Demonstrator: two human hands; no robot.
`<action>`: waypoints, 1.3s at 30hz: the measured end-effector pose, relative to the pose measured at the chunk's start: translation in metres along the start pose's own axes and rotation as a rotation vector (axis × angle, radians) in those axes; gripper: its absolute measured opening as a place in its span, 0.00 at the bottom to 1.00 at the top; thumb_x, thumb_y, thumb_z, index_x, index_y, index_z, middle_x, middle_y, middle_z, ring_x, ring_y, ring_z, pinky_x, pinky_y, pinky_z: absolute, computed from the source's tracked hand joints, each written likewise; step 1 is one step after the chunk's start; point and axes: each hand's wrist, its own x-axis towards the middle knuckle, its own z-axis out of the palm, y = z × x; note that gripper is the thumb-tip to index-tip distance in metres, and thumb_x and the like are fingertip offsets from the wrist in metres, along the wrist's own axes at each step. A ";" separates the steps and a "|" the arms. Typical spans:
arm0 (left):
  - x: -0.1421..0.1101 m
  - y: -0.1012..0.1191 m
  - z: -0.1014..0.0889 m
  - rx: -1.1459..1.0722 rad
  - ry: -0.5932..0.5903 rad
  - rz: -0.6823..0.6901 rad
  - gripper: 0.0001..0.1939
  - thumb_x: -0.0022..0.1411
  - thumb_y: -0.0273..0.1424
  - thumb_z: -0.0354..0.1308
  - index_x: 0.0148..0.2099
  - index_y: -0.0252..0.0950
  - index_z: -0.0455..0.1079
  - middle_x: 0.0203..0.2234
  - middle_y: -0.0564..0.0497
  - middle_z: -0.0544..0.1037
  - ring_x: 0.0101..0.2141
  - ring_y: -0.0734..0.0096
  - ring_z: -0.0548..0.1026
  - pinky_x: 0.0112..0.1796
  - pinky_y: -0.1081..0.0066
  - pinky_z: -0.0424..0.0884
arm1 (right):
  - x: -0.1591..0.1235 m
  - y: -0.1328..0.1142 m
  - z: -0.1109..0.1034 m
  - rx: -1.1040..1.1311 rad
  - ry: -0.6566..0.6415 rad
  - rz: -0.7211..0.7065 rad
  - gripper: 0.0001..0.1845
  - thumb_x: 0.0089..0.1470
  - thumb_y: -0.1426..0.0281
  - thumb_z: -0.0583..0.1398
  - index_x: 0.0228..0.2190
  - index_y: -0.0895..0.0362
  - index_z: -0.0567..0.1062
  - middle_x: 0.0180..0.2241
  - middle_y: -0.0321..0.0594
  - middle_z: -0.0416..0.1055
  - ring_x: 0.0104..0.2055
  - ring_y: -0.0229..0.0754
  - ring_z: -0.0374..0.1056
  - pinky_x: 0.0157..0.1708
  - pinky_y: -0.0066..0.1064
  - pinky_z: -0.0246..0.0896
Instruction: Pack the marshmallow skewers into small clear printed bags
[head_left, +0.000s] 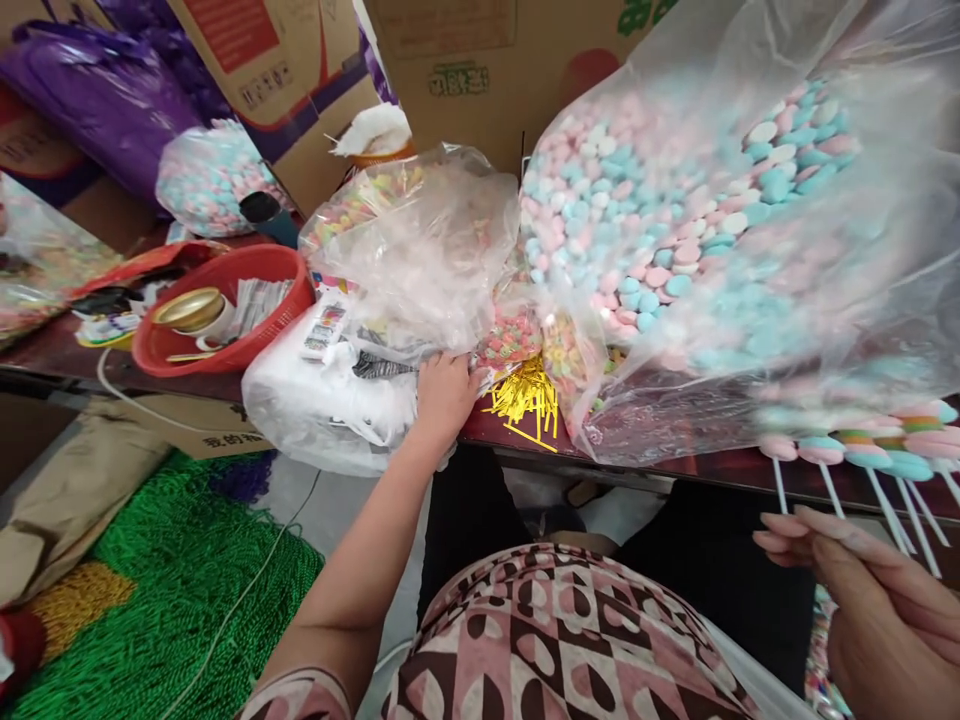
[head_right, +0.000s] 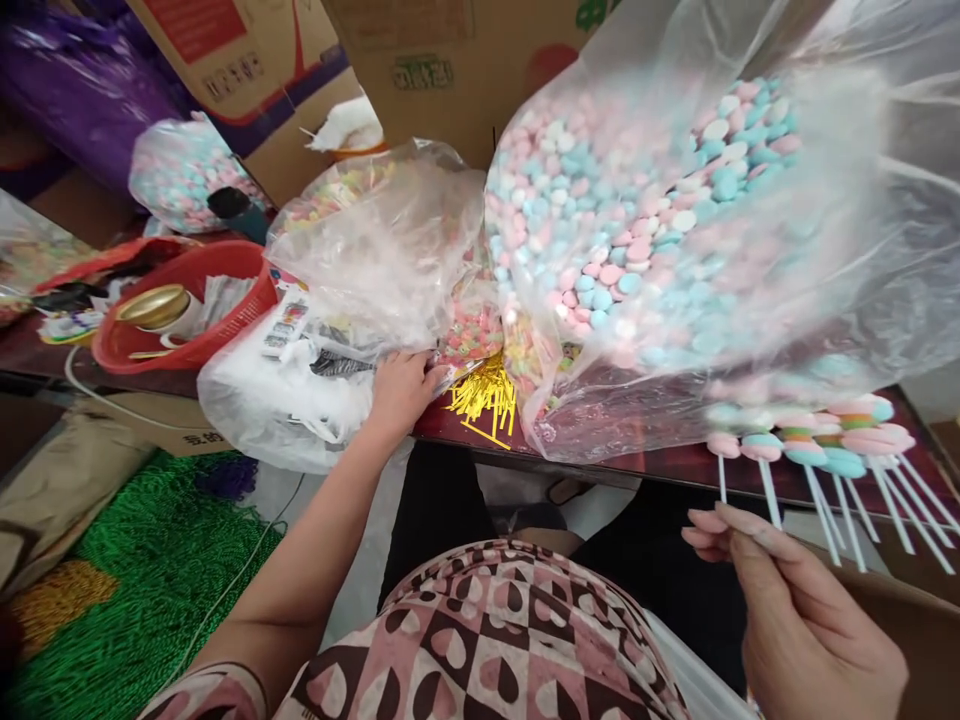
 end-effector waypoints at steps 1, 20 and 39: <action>-0.002 -0.002 0.001 -0.020 -0.003 -0.002 0.18 0.67 0.39 0.54 0.50 0.33 0.75 0.45 0.38 0.79 0.46 0.49 0.73 0.46 0.57 0.63 | -0.001 -0.002 0.002 0.012 0.024 0.023 0.09 0.50 0.54 0.66 0.36 0.36 0.81 0.40 0.46 0.77 0.45 0.59 0.75 0.53 0.57 0.64; -0.035 0.008 -0.036 -0.573 0.257 0.134 0.13 0.69 0.35 0.51 0.37 0.37 0.74 0.32 0.48 0.79 0.37 0.66 0.74 0.42 0.66 0.67 | 0.014 -0.002 0.041 0.208 -0.304 -0.020 0.12 0.51 0.59 0.67 0.38 0.47 0.83 0.37 0.43 0.81 0.35 0.48 0.77 0.43 0.44 0.75; -0.042 0.090 -0.035 -1.143 -0.492 0.305 0.20 0.64 0.43 0.52 0.26 0.34 0.66 0.20 0.57 0.63 0.25 0.76 0.62 0.28 0.74 0.56 | 0.041 -0.012 0.089 0.388 -0.491 -0.019 0.20 0.51 0.52 0.66 0.22 0.55 0.75 0.18 0.32 0.67 0.21 0.34 0.61 0.23 0.26 0.57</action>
